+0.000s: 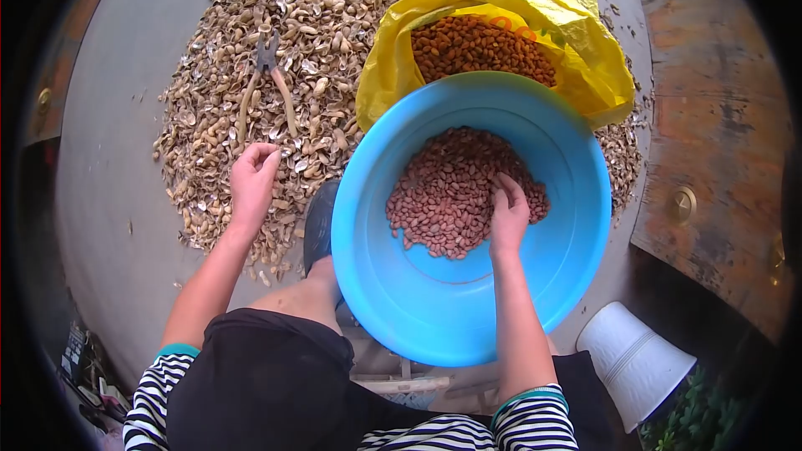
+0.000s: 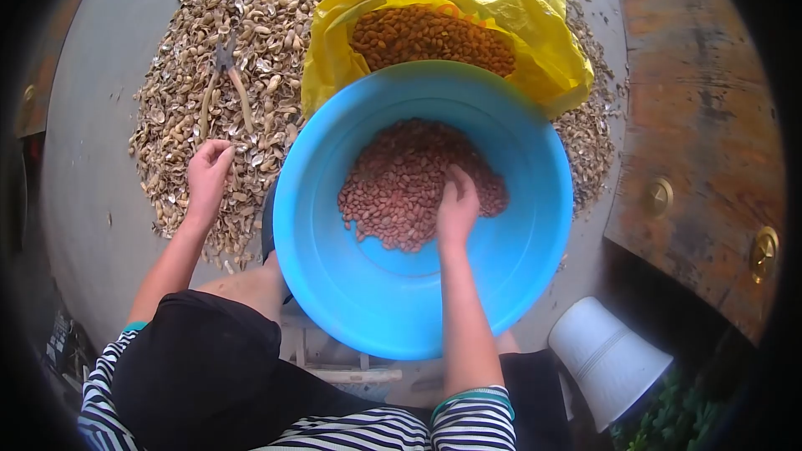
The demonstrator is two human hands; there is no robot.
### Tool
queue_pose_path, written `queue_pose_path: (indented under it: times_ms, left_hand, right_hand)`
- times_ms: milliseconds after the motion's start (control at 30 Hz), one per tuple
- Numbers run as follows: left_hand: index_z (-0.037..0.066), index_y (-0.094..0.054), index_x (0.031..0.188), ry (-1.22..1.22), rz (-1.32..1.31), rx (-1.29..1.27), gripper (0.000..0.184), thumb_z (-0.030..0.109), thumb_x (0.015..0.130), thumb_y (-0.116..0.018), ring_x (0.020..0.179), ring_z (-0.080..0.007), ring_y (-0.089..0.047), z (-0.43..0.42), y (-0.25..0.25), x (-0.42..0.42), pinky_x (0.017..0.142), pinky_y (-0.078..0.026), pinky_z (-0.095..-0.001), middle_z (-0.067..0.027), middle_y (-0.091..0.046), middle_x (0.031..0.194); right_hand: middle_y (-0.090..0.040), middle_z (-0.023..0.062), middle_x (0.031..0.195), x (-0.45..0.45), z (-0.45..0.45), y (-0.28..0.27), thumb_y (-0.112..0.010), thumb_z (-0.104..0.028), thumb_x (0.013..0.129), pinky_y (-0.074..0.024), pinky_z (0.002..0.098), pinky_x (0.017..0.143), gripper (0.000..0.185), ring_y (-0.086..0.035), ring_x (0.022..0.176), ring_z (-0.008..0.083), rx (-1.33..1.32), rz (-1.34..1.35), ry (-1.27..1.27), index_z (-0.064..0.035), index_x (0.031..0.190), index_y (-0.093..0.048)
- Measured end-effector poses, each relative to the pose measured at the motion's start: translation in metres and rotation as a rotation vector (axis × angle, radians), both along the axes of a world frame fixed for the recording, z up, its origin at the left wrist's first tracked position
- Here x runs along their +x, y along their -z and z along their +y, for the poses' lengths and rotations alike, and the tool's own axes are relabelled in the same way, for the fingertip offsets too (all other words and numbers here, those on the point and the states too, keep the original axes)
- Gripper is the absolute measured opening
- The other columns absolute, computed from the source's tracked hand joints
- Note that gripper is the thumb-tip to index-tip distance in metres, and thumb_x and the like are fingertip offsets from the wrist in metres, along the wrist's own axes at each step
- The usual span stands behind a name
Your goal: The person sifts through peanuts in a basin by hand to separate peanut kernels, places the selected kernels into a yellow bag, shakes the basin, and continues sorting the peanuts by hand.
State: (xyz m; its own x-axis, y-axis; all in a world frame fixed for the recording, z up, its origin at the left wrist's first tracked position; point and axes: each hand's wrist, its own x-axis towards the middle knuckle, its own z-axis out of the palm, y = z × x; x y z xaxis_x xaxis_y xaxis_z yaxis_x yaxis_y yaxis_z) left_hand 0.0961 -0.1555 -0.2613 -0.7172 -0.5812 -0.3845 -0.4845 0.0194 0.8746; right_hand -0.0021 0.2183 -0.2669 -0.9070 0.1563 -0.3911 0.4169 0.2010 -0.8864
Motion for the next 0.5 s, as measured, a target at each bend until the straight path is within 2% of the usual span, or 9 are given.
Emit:
queue_pose_path:
  times_ms: [67,100,167,267,400,500]
  left_hand:
    - [0.002,-0.062,0.094,0.000,0.004,-0.006,0.010,0.010,0.089,-0.060,0.059,-0.0013,-0.048,0.000,0.001,0.000,0.049,-0.039,-0.0171,0.0036,-0.058,0.074]
    - [0.002,-0.062,0.094,-0.001,0.002,-0.006,0.010,0.010,0.089,-0.060,0.059,-0.0013,-0.048,0.000,0.001,0.000,0.049,-0.039,-0.0171,0.0036,-0.058,0.074]
    - [0.002,-0.062,0.094,0.002,0.003,-0.018,0.009,0.010,0.089,-0.060,0.059,-0.0011,-0.049,0.001,-0.001,0.000,0.049,-0.039,-0.0170,0.0037,-0.058,0.074]
    - [0.002,-0.062,0.094,-0.003,0.002,-0.012,0.009,0.010,0.089,-0.060,0.059,-0.0010,-0.049,0.001,-0.001,-0.001,0.049,-0.039,-0.0168,0.0039,-0.058,0.074]
    - [0.002,-0.062,0.093,-0.009,0.011,0.008,0.008,0.009,0.089,-0.060,0.058,-0.0007,-0.048,0.001,-0.002,0.000,0.048,-0.038,-0.0166,0.0041,-0.058,0.074]
    - [0.003,-0.060,0.096,0.020,-0.039,0.010,0.009,0.010,0.090,-0.058,0.061,-0.0036,-0.048,0.000,-0.004,0.000,0.053,-0.039,-0.0182,0.0030,-0.055,0.076]
  right_hand:
    - [-0.058,0.0196,0.119,-0.006,0.000,0.004,-0.046,-0.006,0.090,-0.0444,0.0368,0.096,0.032,-0.056,0.110,0.0290,0.387,0.213,-0.143,0.0050,0.119,-0.055]
    - [-0.058,0.0196,0.119,-0.010,-0.003,0.004,-0.046,-0.006,0.090,-0.0444,0.0368,0.096,0.032,-0.056,0.110,0.0290,0.387,0.211,-0.144,0.0050,0.119,-0.055]
    - [-0.058,0.0207,0.116,-0.020,-0.008,0.005,-0.049,-0.006,0.087,-0.0434,0.0401,0.093,0.031,-0.055,0.108,0.0341,0.571,0.322,-0.177,0.0034,0.115,-0.058]
    - [-0.058,0.0224,0.114,-0.036,-0.014,0.018,-0.051,-0.008,0.086,-0.0396,0.0436,0.095,0.032,-0.053,0.107,0.0385,0.688,0.474,-0.291,0.0024,0.116,-0.057]
    - [-0.056,0.0225,0.116,-0.038,-0.023,0.027,-0.055,-0.010,0.086,-0.0362,0.0459,0.097,0.032,-0.049,0.109,0.0400,0.709,0.494,-0.385,0.0010,0.115,-0.058]
    - [-0.053,0.0216,0.119,-0.022,-0.032,0.027,-0.058,-0.011,0.085,-0.0348,0.0471,0.098,0.031,-0.045,0.113,0.0400,0.797,0.529,-0.436,-0.0014,0.114,-0.058]
